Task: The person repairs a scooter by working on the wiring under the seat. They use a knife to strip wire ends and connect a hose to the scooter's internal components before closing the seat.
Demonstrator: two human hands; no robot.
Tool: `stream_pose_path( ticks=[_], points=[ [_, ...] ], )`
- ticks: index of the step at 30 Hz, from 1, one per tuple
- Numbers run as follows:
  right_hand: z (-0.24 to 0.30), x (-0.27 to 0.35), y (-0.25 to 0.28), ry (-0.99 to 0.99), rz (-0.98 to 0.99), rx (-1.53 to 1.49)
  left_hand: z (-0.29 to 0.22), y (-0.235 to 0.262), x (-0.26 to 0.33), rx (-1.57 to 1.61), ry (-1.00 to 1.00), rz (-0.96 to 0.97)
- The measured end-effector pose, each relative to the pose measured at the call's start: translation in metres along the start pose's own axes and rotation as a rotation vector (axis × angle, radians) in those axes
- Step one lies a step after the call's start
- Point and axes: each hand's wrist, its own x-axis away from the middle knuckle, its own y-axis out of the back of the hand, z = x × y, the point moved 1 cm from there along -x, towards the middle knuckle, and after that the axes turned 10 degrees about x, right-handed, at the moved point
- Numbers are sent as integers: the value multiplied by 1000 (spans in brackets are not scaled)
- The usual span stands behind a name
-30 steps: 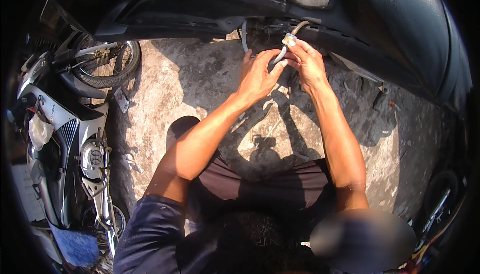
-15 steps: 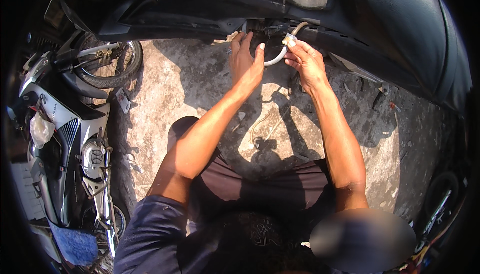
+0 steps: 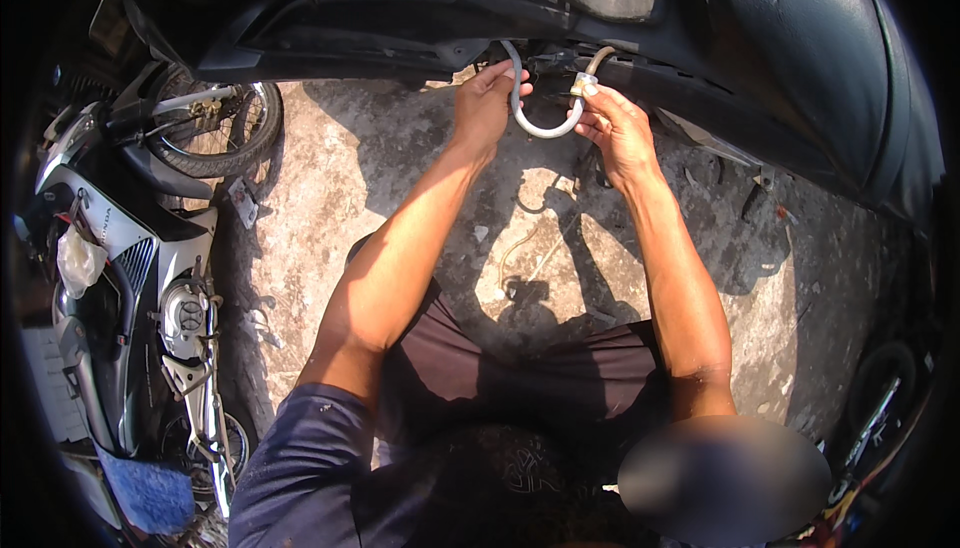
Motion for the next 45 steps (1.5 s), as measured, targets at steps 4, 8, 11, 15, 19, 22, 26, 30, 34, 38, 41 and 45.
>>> stream_pose_path(
  ticks=[4, 8, 11, 15, 19, 22, 26, 30, 34, 38, 41, 45],
  points=[
    [-1, -1, 3, 1, 11, 6, 2, -2, -2, 22, 43, 13],
    [-1, -2, 2, 14, 17, -2, -1, -7, 0, 30, 58, 47],
    [0, -4, -2, 8, 25, -29, -1, -6, -2, 35, 57, 55],
    [0, -3, -5, 0, 34, -77, 4, -6, -4, 89, 104, 31],
    [1, -3, -15, 6, 65, -212, 5, -3, -7, 125, 136, 22],
    [4, -5, -22, 16, 67, -242, 6, -4, -9, 146, 163, 37],
    [6, -11, -29, 29, 66, -244, 6, -7, -8, 170, 201, 45],
    [6, -13, -33, 23, 40, -242, 6, -10, -7, 225, 188, 26],
    [13, -8, -33, 35, 49, -237, 9, -10, -6, 294, 191, 27],
    [6, -12, -27, 24, 58, -227, 18, -2, -19, 325, 244, 79],
    [6, -12, -25, 26, 37, -218, 24, 5, -26, 315, 316, 104],
    [8, -7, -21, 27, 43, -209, 24, 5, -27, 326, 355, 79]
  ],
)
